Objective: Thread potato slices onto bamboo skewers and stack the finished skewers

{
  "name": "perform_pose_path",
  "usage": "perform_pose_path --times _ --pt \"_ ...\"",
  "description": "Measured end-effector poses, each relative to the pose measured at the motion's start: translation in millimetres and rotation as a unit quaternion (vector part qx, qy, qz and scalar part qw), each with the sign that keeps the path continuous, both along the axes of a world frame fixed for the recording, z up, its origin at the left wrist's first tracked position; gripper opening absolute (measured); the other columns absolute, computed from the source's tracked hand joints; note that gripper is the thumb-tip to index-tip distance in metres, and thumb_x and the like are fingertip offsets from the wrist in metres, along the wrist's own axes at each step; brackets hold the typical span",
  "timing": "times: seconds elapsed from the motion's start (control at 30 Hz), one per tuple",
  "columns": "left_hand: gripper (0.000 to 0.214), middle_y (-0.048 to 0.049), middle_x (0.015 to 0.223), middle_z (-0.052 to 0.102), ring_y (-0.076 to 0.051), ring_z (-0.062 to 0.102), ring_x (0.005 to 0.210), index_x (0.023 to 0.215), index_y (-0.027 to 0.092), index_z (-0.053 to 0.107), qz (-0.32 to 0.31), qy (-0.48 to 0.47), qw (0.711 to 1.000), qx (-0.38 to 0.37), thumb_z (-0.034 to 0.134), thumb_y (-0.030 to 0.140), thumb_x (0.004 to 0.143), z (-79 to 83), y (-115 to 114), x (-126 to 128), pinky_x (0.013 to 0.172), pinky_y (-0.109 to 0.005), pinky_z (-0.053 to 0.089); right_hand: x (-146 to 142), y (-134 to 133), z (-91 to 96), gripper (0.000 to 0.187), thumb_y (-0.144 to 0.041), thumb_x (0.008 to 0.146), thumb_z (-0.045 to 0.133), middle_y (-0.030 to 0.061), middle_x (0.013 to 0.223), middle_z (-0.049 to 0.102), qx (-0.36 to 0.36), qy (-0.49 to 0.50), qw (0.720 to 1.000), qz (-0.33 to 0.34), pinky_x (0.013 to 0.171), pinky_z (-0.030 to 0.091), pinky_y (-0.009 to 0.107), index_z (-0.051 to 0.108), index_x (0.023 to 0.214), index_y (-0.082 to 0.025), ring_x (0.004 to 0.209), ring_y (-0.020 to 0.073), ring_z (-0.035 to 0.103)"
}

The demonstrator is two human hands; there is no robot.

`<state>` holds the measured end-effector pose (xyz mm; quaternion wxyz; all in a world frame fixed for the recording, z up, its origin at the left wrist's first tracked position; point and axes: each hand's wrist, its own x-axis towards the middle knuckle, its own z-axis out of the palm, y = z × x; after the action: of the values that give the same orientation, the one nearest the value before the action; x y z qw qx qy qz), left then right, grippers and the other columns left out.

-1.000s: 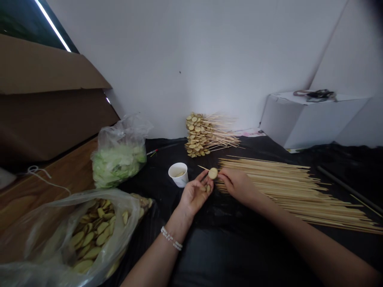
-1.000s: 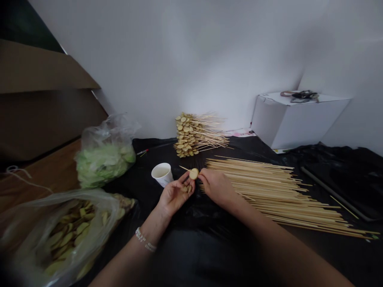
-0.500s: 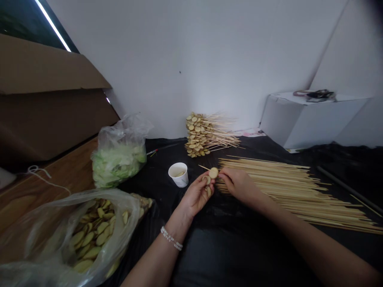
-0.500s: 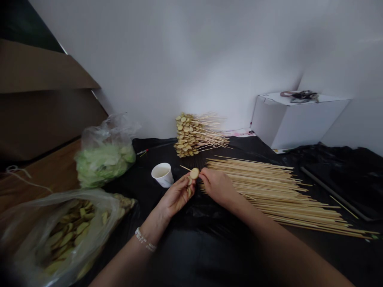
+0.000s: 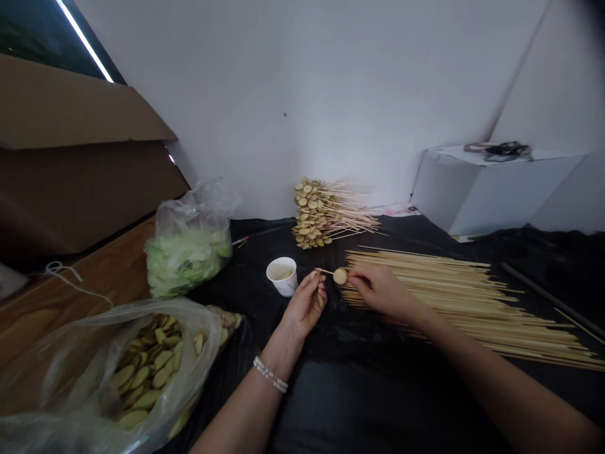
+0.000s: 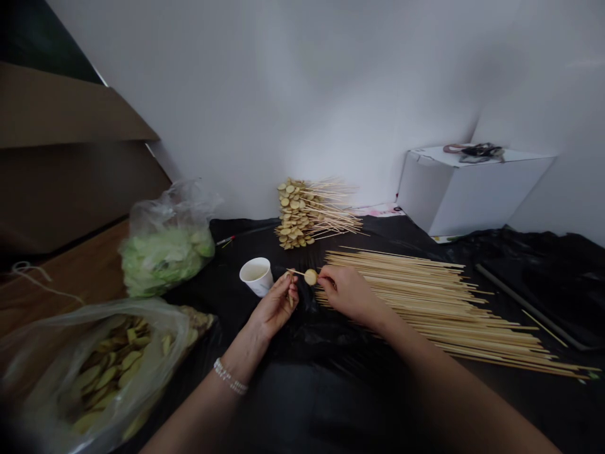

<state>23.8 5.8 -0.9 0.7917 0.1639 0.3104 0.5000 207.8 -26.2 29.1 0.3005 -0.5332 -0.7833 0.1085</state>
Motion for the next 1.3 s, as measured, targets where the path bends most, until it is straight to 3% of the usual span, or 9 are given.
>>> perform_pose_path --times 0.33,0.93,1.3 --pt "0.003 -0.0006 0.073 0.061 -0.005 0.057 0.056 0.081 0.014 0.060 0.026 -0.001 1.000 -0.009 0.061 0.016 0.082 0.6 3.4 -3.2 0.049 -0.013 0.048 2.4 0.2 1.6 0.023 -0.022 0.088 0.045 0.0042 0.074 0.066 -0.008 -0.040 0.999 -0.007 0.062 0.032 0.025 0.065 0.079 -0.017 0.066 0.0139 0.054" --pt "0.003 0.0000 0.068 0.060 -0.004 0.057 0.055 0.082 0.012 0.063 0.034 -0.002 0.999 -0.002 0.060 0.011 0.082 2.5 3.6 -4.5 0.048 -0.012 0.048 2.6 -0.5 1.9 0.024 -0.022 0.089 0.044 0.0040 0.073 0.066 -0.024 -0.064 0.998 -0.002 0.061 0.031 0.024 0.065 0.077 -0.017 0.065 0.0135 0.053" --pt "0.007 0.0005 0.065 0.059 -0.003 0.053 0.051 0.076 0.010 0.064 0.038 0.087 0.993 0.071 0.070 0.013 0.074 -1.7 5.6 -6.8 0.049 -0.010 0.046 7.3 -1.1 5.1 0.025 -0.021 0.089 0.043 0.0024 0.070 0.064 0.003 -0.086 0.996 0.027 0.061 0.029 0.025 0.061 0.071 -0.018 0.063 0.0127 0.051"
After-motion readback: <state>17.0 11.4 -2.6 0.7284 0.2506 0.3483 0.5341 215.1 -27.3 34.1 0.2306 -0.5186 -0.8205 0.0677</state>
